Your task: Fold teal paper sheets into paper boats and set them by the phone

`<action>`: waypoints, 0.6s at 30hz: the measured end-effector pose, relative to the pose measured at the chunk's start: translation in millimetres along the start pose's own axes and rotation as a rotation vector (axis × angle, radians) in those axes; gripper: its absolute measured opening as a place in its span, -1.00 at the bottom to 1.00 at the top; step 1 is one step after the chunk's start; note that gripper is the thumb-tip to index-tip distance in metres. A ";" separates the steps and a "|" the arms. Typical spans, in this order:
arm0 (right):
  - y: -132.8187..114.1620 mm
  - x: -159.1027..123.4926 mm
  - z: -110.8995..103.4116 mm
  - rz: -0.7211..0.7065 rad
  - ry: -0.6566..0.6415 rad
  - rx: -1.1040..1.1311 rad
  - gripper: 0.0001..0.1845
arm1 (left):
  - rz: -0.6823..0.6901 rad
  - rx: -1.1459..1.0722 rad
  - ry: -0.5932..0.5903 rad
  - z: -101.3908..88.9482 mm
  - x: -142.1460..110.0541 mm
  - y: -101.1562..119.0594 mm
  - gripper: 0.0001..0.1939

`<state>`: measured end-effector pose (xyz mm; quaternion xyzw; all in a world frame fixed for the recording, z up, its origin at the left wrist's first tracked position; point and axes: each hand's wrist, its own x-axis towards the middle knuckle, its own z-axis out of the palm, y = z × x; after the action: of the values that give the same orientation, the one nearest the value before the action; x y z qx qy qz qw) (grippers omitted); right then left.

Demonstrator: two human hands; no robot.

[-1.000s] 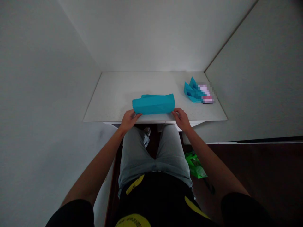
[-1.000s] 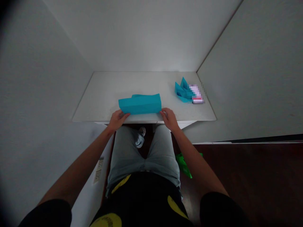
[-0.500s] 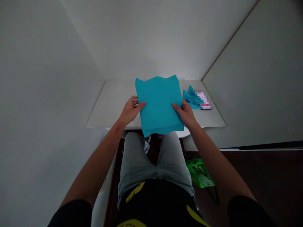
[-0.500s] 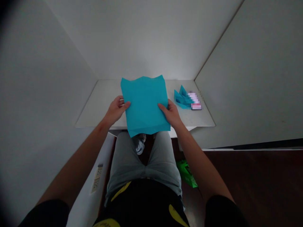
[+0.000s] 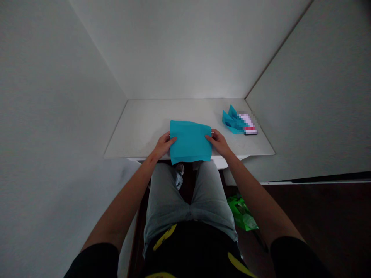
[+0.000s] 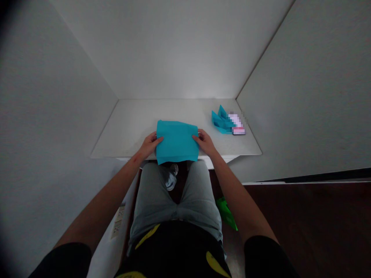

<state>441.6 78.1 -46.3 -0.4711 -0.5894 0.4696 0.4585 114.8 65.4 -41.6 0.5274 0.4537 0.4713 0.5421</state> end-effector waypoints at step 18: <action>11.1 -3.0 1.2 -0.200 0.057 -0.525 -0.56 | 0.234 0.626 0.270 -3.9 -8.7 1.1 -0.61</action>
<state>442.2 76.2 -57.7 -0.5262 -0.7213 0.2396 0.3814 109.6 57.3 -40.7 0.6493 0.5800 0.4339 0.2319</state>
